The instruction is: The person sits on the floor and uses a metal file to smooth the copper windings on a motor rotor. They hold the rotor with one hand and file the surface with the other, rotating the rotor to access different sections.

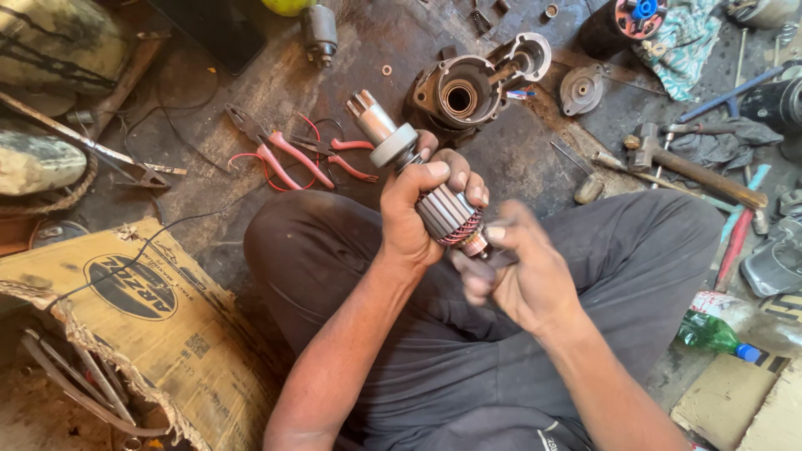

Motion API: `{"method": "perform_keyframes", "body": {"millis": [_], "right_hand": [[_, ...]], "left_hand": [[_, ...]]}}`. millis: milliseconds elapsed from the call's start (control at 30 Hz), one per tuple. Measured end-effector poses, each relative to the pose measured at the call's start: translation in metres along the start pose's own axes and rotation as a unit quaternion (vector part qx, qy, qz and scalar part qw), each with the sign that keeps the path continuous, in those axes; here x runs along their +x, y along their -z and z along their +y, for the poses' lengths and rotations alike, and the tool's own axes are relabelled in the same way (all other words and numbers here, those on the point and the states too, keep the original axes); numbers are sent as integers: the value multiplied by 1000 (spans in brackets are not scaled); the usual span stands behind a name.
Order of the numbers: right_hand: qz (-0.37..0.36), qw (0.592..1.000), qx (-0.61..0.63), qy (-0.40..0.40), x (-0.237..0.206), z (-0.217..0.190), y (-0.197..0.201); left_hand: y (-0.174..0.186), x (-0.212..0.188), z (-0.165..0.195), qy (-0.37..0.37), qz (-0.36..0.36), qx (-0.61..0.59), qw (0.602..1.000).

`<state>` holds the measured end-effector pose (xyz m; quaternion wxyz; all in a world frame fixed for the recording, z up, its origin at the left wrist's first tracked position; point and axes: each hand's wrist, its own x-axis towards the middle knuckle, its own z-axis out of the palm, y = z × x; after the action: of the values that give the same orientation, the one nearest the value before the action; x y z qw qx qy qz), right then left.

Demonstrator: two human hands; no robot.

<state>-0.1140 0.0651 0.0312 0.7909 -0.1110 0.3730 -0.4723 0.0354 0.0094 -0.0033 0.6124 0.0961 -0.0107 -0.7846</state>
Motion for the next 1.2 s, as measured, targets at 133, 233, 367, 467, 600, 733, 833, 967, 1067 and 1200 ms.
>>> {"method": "perform_keyframes", "body": {"millis": [133,233,367,467,600,733,833,967,1067,1200], "right_hand": [[-28,884,-385,264,-13,13,1],[31,893,-378,240,-19,20,-5],[101,863,-409,278,-20,26,-18],[119,723,-556,393,-16,27,-26],[54,603,-639,474,-10,25,-28],[28,635,-631,445,-6,22,-19],[41,733,-552,395,-2,29,-9],[66,839,-408,354,6,38,-2],[67,970,-147,183,12,28,-5],[112,992,-44,27,11,5,-19]], "left_hand": [[0,0,0,-18,28,8,999],[0,2,1,-23,29,-11,999],[-1,1,-1,-40,34,31,998],[0,1,-1,-41,35,39,998],[3,4,1,-37,56,28,997],[6,5,2,-8,51,-27,998],[6,5,1,-22,42,-1,999],[5,4,0,-39,65,37,996],[3,4,-1,-47,75,43,995],[3,4,-1,-64,99,115,986]]}}
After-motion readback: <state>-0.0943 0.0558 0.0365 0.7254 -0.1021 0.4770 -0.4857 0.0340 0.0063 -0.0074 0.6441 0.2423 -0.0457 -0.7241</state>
